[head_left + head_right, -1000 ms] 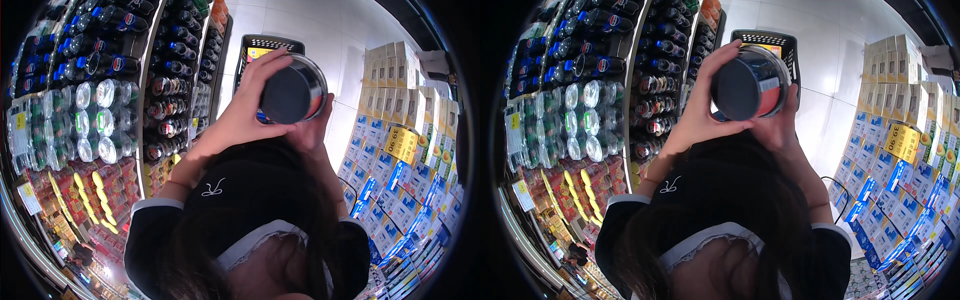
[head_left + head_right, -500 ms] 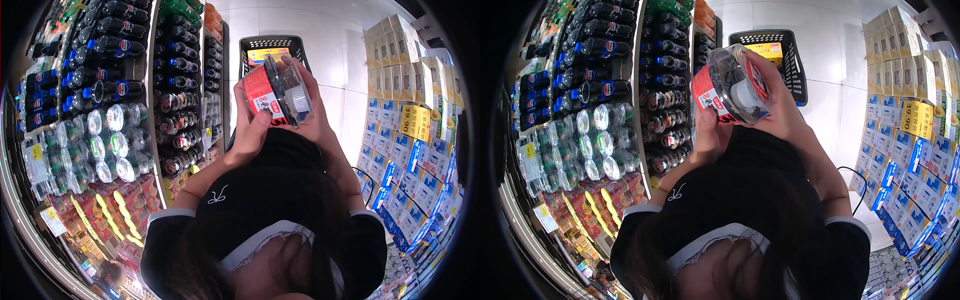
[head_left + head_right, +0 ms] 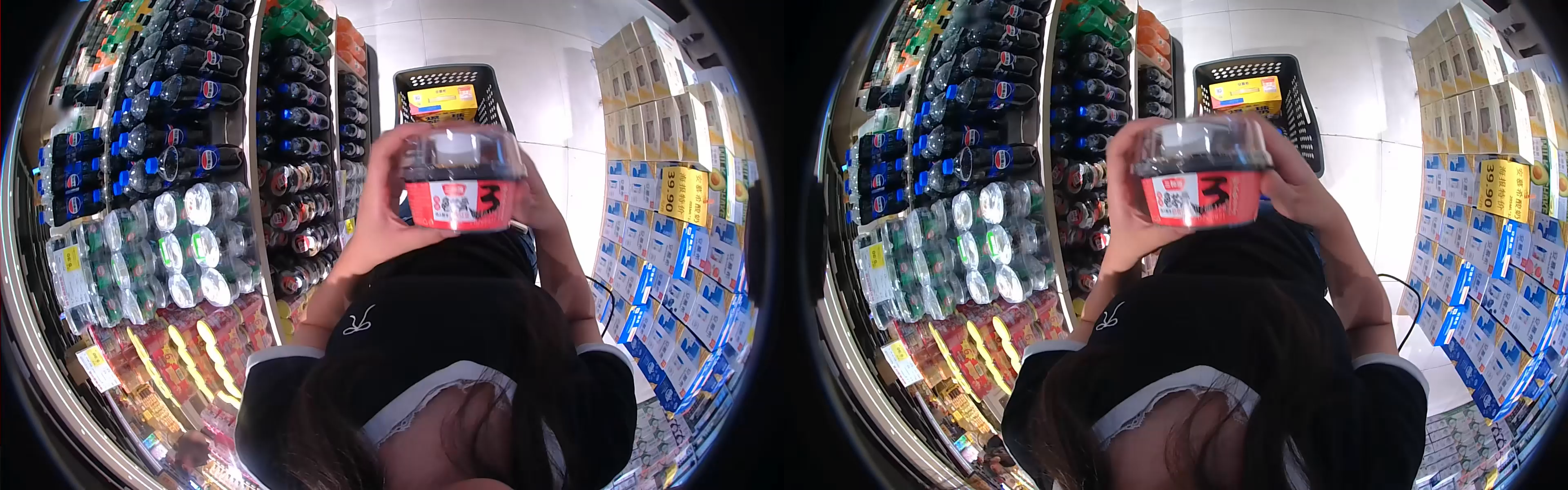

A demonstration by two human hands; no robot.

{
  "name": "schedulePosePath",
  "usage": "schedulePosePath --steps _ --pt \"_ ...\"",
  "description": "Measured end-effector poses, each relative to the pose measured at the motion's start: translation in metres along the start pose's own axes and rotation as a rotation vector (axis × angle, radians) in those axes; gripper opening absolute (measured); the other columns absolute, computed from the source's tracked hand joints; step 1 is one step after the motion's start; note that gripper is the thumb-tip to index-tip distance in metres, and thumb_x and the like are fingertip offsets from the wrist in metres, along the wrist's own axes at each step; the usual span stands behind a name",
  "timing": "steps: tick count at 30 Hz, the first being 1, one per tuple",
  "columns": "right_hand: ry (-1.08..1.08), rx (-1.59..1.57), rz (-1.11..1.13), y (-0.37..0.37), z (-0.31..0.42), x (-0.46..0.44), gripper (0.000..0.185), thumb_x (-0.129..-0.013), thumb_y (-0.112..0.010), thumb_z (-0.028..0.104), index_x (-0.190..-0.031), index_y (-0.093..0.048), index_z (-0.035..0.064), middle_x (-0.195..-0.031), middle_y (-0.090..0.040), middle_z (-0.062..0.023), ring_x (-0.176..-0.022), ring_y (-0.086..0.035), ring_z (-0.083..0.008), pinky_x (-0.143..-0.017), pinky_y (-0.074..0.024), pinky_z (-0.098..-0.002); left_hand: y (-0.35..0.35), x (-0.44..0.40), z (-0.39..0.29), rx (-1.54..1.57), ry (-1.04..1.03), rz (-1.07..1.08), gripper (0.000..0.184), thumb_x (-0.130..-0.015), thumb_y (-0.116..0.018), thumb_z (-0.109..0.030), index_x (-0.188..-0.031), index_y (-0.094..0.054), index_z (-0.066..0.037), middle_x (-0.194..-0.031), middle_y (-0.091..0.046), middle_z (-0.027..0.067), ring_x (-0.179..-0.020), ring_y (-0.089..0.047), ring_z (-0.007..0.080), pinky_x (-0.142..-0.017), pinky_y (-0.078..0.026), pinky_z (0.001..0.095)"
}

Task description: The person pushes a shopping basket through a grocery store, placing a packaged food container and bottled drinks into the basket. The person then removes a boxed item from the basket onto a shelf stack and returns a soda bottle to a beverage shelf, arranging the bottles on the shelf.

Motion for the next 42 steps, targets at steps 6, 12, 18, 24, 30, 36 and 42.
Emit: schedulePosePath --steps 6,12,18,24,30,36,42 --pt "0.165 0.313 -0.127 -0.003 0.024 -0.003 0.092 -0.063 -0.079 0.008 -0.133 -0.020 0.0017 -0.132 -0.034 -0.0190 -0.123 -0.038 -0.0251 -0.101 -0.0313 -0.0374 0.018 -0.004 -0.004 -0.301 0.034 -0.130 0.093 -0.050 -0.084 -0.018 -0.125 -0.031 -0.003 -0.117 -0.039 0.0097 -0.109 -0.044 0.0204 -0.093 -0.037 0.0336" --pt "0.222 0.262 -0.160 -0.005 0.025 0.004 0.085 -0.065 -0.076 0.006 -0.132 -0.024 0.0053 -0.131 -0.035 -0.0132 -0.122 -0.039 -0.0226 -0.097 -0.0363 -0.0363 0.008 -0.011 -0.025 -0.429 -0.027 -0.059 0.088 -0.048 -0.084 -0.016 -0.121 -0.038 -0.002 -0.114 -0.040 0.0097 -0.103 -0.046 0.0196 -0.090 -0.039 0.0330" --pt "0.258 0.219 -0.173 -0.004 0.021 0.009 0.088 -0.066 -0.077 0.011 -0.132 -0.020 0.0046 -0.129 -0.036 -0.0155 -0.118 -0.042 -0.0227 -0.095 -0.0388 -0.0342 0.007 -0.018 -0.040 -0.523 -0.099 -0.067 0.074 -0.048 -0.082 -0.020 -0.113 -0.052 -0.006 -0.102 -0.054 0.0105 -0.093 -0.049 0.0284 -0.080 -0.041 0.0359" --pt "0.265 0.169 -0.205 0.000 0.022 0.014 0.089 -0.065 -0.077 0.010 -0.132 -0.018 0.0055 -0.128 -0.035 -0.0163 -0.118 -0.043 -0.0245 -0.094 -0.0397 -0.0353 -0.001 -0.021 -0.043 -0.560 -0.094 -0.018 0.074 -0.048 -0.080 -0.022 -0.115 -0.052 -0.007 -0.106 -0.054 0.0087 -0.093 -0.050 0.0280 -0.081 -0.041 0.0365" --pt "0.294 0.109 -0.230 0.000 0.020 0.019 0.088 -0.065 -0.076 0.007 -0.130 -0.016 0.0074 -0.128 -0.034 -0.0177 -0.118 -0.042 -0.0258 -0.095 -0.0400 -0.0366 -0.013 -0.023 -0.050 -0.616 -0.206 0.056 0.077 -0.048 -0.077 -0.021 -0.119 -0.050 -0.007 -0.108 -0.053 0.0092 -0.094 -0.049 0.0287 -0.082 -0.042 0.0372" --pt "0.259 0.158 -0.226 0.002 0.022 0.023 0.089 -0.066 -0.075 0.005 -0.130 -0.013 0.0089 -0.130 -0.034 -0.0193 -0.119 -0.042 -0.0275 -0.096 -0.0394 -0.0376 -0.019 -0.022 -0.056 -0.626 -0.201 0.081 0.077 -0.049 -0.072 -0.018 -0.121 -0.048 -0.006 -0.108 -0.050 0.0116 -0.094 -0.049 0.0301 -0.081 -0.043 0.0379" --pt "0.258 0.098 -0.241 0.001 0.020 0.024 0.090 -0.065 -0.076 0.006 -0.129 -0.013 0.0086 -0.131 -0.033 -0.0208 -0.120 -0.040 -0.0283 -0.098 -0.0380 -0.0387 -0.022 -0.020 -0.057 -0.640 -0.222 0.082 0.078 -0.050 -0.070 -0.017 -0.123 -0.045 -0.006 -0.108 -0.050 0.0125 -0.096 -0.049 0.0317 -0.082 -0.042 0.0382"
Point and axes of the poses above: each hand's wrist, its own x-axis away from the middle knuckle, its own y-axis out of the back of the hand, z = x × y, the point moved 10 cm from there along -x, towards the middle knuckle
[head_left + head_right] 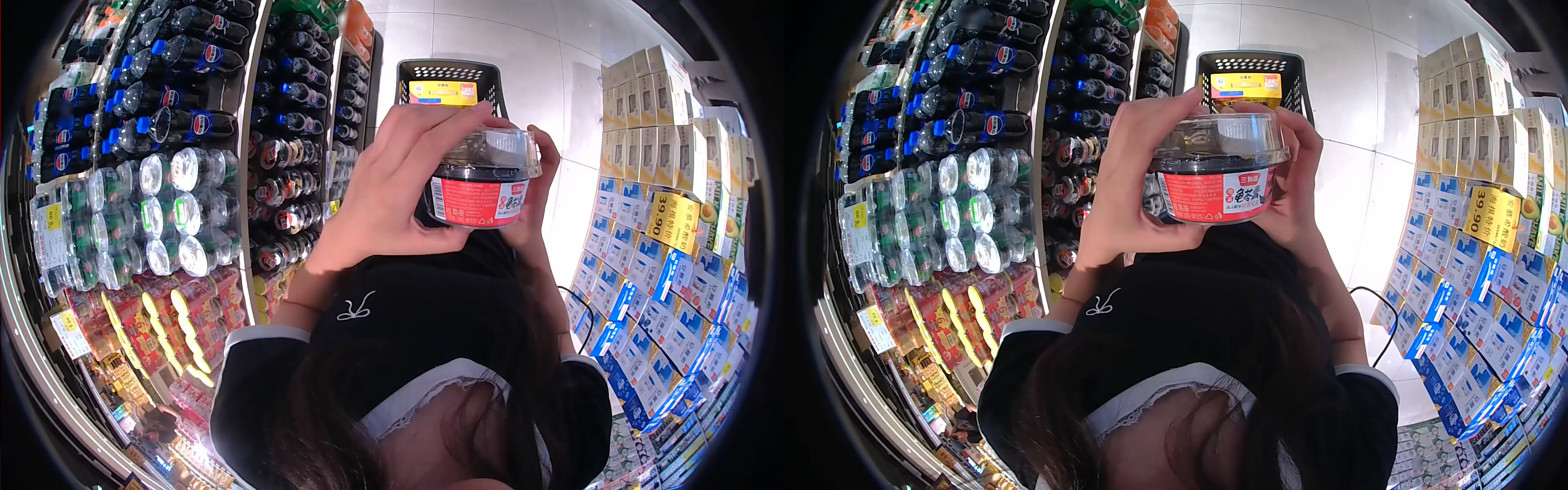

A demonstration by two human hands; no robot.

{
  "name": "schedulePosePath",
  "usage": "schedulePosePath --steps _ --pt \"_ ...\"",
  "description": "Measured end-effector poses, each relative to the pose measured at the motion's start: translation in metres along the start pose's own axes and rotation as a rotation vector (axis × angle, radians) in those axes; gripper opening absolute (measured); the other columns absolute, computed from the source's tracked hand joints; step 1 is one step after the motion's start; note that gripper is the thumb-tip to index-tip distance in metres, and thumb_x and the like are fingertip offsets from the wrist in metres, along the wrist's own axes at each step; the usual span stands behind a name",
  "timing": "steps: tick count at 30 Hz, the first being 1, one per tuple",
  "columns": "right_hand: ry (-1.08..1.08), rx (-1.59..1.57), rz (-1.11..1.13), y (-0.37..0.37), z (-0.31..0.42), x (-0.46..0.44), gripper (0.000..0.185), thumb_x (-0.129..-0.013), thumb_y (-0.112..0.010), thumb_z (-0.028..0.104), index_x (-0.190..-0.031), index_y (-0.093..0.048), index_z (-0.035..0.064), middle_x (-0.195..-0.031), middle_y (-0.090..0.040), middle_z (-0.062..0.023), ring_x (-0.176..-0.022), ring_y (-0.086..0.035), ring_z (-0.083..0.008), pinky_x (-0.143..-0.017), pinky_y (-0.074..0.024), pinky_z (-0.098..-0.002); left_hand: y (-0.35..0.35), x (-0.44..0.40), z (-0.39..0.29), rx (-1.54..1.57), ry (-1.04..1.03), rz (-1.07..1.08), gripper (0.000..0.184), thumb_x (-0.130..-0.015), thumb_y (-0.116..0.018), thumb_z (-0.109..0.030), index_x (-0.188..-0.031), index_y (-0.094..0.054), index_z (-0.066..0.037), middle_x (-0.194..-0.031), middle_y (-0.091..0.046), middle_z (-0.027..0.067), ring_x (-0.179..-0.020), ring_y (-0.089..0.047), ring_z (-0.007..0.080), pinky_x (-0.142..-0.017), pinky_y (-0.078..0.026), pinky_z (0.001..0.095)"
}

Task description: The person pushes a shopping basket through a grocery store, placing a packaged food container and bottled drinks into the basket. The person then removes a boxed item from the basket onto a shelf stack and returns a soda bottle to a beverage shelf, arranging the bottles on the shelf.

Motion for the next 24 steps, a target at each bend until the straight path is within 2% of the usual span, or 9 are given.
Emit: schedulePosePath --steps 4,7,9,19,22,24 --pt "0.006 0.085 0.013 -0.001 -0.001 0.001 0.089 -0.066 -0.076 0.006 -0.129 -0.012 0.0097 -0.133 -0.031 -0.0227 -0.122 -0.038 -0.0291 -0.099 -0.0365 -0.0394 -0.002 0.005 0.005 0.048 0.042 -0.023 0.079 -0.048 -0.070 -0.020 -0.120 -0.045 -0.002 -0.111 -0.053 0.0136 -0.099 -0.048 0.0303 -0.089 -0.036 0.0392" --pt "0.046 0.093 0.043 -0.003 0.003 -0.001 0.089 -0.067 -0.075 0.007 -0.128 -0.011 0.0102 -0.134 -0.029 -0.0242 -0.123 -0.037 -0.0294 -0.100 -0.0351 -0.0400 -0.003 0.003 -0.002 -0.025 0.025 -0.013 0.077 -0.048 -0.071 -0.020 -0.119 -0.045 -0.004 -0.113 -0.053 0.0137 -0.102 -0.048 0.0307 -0.089 -0.037 0.0394" --pt "0.066 0.136 0.065 -0.006 0.007 -0.002 0.088 -0.067 -0.075 0.007 -0.128 -0.011 0.0101 -0.135 -0.028 -0.0247 -0.124 -0.036 -0.0295 -0.101 -0.0337 -0.0408 0.000 0.002 -0.012 -0.055 -0.047 -0.041 0.072 -0.051 -0.069 -0.014 -0.118 -0.043 -0.005 -0.113 -0.051 0.0112 -0.098 -0.049 0.0312 -0.084 -0.042 0.0395" --pt "0.035 0.096 0.064 -0.013 0.010 0.001 0.089 -0.068 -0.075 0.007 -0.129 -0.010 0.0087 -0.135 -0.029 -0.0249 -0.124 -0.036 -0.0299 -0.102 -0.0323 -0.0420 0.004 0.005 -0.019 -0.146 -0.069 -0.055 0.073 -0.048 -0.068 -0.015 -0.117 -0.047 -0.006 -0.117 -0.050 0.0098 -0.094 -0.052 0.0296 -0.082 -0.044 0.0390" --pt "0.038 0.127 0.070 -0.014 0.009 0.003 0.090 -0.067 -0.076 0.007 -0.129 -0.011 0.0076 -0.133 -0.031 -0.0234 -0.122 -0.038 -0.0284 -0.101 -0.0330 -0.0404 0.005 0.008 -0.017 -0.134 -0.075 -0.081 0.074 -0.047 -0.068 -0.016 -0.117 -0.047 -0.006 -0.117 -0.050 0.0093 -0.094 -0.052 0.0293 -0.082 -0.044 0.0389" --pt "0.015 0.199 0.051 -0.009 0.005 0.007 0.092 -0.065 -0.077 0.008 -0.130 -0.011 0.0061 -0.131 -0.032 -0.0191 -0.121 -0.039 -0.0255 -0.099 -0.0345 -0.0379 0.005 0.010 -0.018 -0.138 -0.085 -0.087 0.074 -0.047 -0.068 -0.018 -0.118 -0.048 -0.006 -0.117 -0.051 0.0086 -0.095 -0.051 0.0288 -0.081 -0.044 0.0384"
Point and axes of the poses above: each hand's wrist, its own x-axis away from the middle knuckle, its own y-axis out of the back of the hand, z = x × y, the point moved 10 cm from there along -x, towards the middle knuckle
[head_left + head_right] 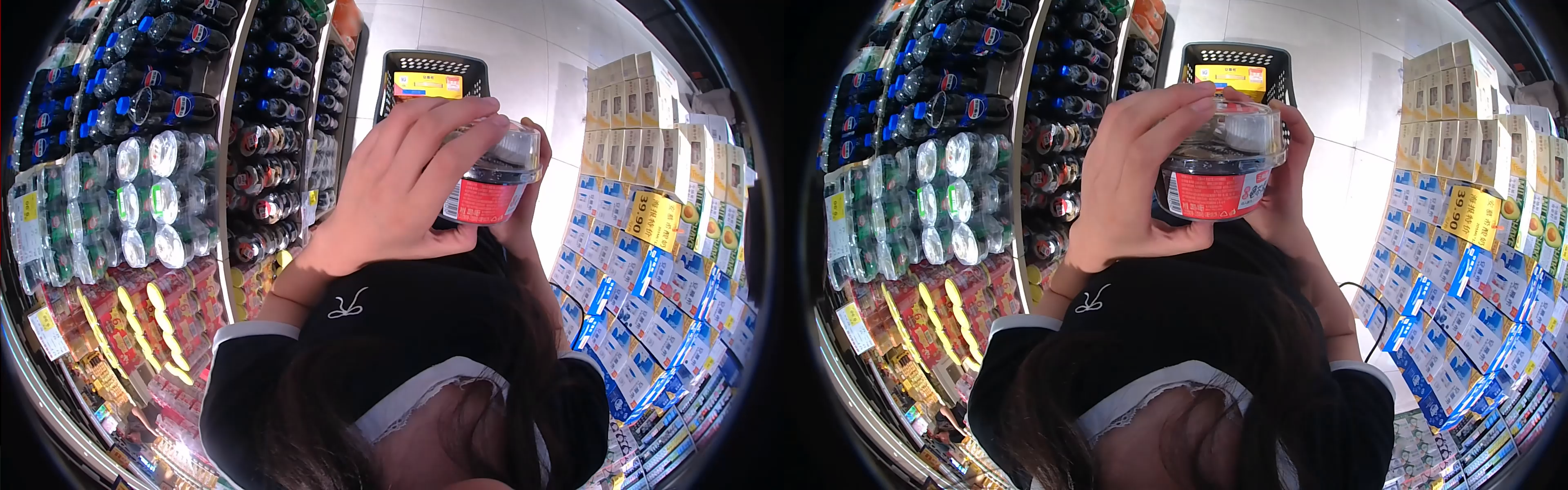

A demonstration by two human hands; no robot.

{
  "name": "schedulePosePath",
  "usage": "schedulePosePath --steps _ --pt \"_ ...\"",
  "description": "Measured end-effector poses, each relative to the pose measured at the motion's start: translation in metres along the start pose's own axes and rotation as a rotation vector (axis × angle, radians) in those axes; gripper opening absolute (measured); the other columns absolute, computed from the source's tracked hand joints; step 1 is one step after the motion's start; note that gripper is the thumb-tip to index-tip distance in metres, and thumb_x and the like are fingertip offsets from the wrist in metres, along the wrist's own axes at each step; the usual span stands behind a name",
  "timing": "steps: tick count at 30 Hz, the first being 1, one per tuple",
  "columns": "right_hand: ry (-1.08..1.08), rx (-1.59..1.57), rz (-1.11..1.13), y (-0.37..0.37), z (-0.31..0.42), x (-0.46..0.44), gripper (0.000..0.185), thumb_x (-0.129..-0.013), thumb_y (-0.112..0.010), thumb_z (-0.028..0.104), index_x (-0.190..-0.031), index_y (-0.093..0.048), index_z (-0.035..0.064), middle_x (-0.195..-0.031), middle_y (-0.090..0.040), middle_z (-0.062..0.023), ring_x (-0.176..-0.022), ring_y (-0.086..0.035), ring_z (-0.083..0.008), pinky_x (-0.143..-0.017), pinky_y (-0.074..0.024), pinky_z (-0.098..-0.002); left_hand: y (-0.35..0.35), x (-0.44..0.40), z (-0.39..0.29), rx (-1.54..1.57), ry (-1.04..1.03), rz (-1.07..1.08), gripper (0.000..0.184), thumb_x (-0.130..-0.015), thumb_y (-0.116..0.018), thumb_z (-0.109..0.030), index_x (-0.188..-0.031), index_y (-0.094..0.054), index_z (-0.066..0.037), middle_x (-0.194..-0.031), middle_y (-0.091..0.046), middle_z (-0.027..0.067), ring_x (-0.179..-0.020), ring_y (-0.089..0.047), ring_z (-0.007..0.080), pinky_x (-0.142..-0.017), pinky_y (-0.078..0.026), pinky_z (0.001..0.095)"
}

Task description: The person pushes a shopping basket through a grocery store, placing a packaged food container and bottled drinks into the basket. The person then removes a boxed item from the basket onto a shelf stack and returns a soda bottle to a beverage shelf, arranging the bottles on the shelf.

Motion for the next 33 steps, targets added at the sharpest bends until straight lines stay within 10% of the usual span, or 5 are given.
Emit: schedulePosePath --steps 33 --pt "0.011 0.100 -0.048 0.052 0.011 0.018 0.099 -0.065 -0.079 0.015 -0.132 -0.007 0.0098 -0.131 -0.029 -0.0169 -0.120 -0.037 -0.0260 -0.099 -0.0336 -0.0399 -0.044 -0.030 -0.033 -0.065 -0.077 0.075 0.076 -0.046 -0.068 -0.025 -0.119 -0.051 -0.010 -0.115 -0.051 0.0046 -0.094 -0.051 0.0250 -0.080 -0.046 0.0349"
Point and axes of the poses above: each hand's wrist, its own x-axis away from the middle knuckle, its own y-axis out of the back of the hand, z = x × y, the point moved 10 cm from there along -x, towards the middle knuckle
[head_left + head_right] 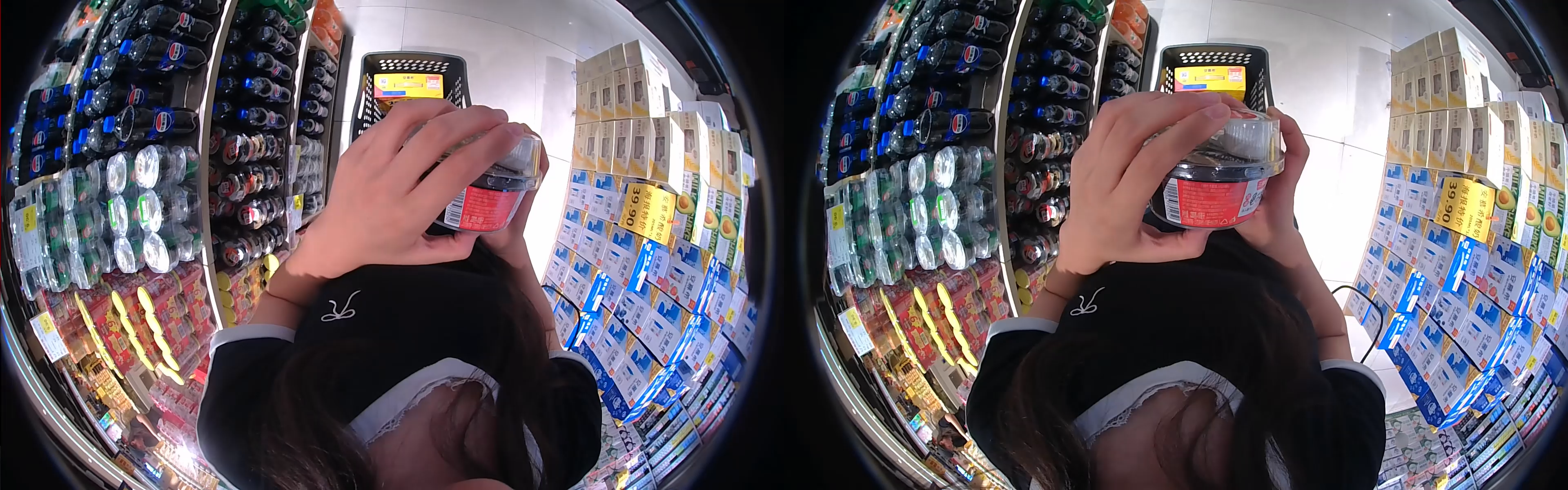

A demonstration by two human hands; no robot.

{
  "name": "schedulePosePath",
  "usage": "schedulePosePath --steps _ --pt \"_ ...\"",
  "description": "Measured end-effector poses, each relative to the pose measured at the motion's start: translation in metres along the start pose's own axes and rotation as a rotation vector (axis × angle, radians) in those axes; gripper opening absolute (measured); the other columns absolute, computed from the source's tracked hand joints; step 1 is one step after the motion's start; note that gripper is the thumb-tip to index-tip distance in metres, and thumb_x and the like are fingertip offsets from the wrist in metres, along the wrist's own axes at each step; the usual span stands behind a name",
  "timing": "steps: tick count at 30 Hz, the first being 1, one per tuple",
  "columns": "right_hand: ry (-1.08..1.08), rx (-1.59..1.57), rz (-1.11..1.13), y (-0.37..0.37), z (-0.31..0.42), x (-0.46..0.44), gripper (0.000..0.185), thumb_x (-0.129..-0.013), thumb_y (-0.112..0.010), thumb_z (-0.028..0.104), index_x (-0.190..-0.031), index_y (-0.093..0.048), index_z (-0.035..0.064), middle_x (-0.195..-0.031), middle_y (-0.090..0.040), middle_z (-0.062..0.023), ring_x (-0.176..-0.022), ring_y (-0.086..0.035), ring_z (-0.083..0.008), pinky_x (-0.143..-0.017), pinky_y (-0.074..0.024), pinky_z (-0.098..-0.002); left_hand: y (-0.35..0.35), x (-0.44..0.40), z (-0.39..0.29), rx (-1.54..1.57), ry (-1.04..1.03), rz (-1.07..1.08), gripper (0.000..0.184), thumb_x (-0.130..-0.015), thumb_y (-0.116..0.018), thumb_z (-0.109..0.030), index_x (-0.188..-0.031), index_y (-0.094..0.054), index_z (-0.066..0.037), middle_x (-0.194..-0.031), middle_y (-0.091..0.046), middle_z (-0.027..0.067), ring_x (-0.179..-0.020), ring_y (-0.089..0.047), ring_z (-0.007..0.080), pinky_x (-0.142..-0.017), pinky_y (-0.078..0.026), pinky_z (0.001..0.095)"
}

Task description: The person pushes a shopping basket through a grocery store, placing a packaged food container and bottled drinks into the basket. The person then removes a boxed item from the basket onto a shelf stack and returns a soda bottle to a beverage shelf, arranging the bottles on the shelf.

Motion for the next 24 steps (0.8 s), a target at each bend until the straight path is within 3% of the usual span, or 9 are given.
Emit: schedulePosePath --steps 6,16,18,22,24 --pt "0.129 0.114 0.012 0.025 0.022 -0.009 0.098 -0.064 -0.079 0.010 -0.131 -0.007 0.0121 -0.129 -0.033 -0.0209 -0.123 -0.035 -0.0302 -0.100 -0.0337 -0.0434 -0.023 -0.018 -0.013 0.066 -0.006 -0.024 0.070 -0.049 -0.064 -0.023 -0.117 -0.051 -0.009 -0.114 -0.051 0.0057 -0.096 -0.050 0.0283 -0.080 -0.044 0.0390" --pt "0.105 0.035 -0.019 0.062 0.017 -0.008 0.100 -0.062 -0.080 0.007 -0.130 -0.007 0.0120 -0.127 -0.036 -0.0222 -0.122 -0.037 -0.0303 -0.099 -0.0353 -0.0420 -0.049 -0.035 -0.029 0.041 -0.001 -0.037 0.071 -0.048 -0.062 -0.021 -0.117 -0.049 -0.009 -0.113 -0.050 0.0054 -0.097 -0.048 0.0301 -0.080 -0.042 0.0406" --pt "0.091 -0.072 -0.016 0.066 0.015 -0.010 0.100 -0.061 -0.080 0.007 -0.130 -0.007 0.0116 -0.129 -0.034 -0.0234 -0.122 -0.037 -0.0297 -0.099 -0.0356 -0.0410 -0.053 -0.038 -0.034 0.016 -0.028 0.001 0.065 -0.056 -0.063 -0.024 -0.115 -0.047 -0.003 -0.113 -0.051 0.0117 -0.100 -0.049 0.0335 -0.087 -0.039 0.0431" --pt "0.071 0.012 0.008 0.070 0.011 -0.011 0.100 -0.061 -0.080 0.007 -0.130 -0.007 0.0114 -0.131 -0.032 -0.0241 -0.122 -0.038 -0.0299 -0.099 -0.0353 -0.0412 -0.053 -0.040 -0.036 0.000 0.009 -0.043 0.071 -0.049 -0.062 -0.021 -0.117 -0.048 -0.009 -0.114 -0.050 0.0056 -0.097 -0.048 0.0297 -0.080 -0.041 0.0398" --pt "0.104 0.002 -0.063 0.076 0.010 -0.012 0.106 -0.052 -0.084 0.017 -0.132 -0.015 0.0090 -0.125 -0.032 -0.0110 -0.116 -0.038 -0.0210 -0.096 -0.0342 -0.0354 -0.052 -0.042 -0.037 -0.018 0.014 -0.038 0.071 -0.049 -0.062 -0.021 -0.118 -0.048 -0.009 -0.114 -0.050 0.0055 -0.096 -0.048 0.0297 -0.079 -0.041 0.0397"
Point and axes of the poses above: each hand's wrist, its own x-axis away from the middle knuckle, its own y-axis out of the back of the hand, z = x × y, the point moved 10 cm from there along -x, towards the middle knuckle
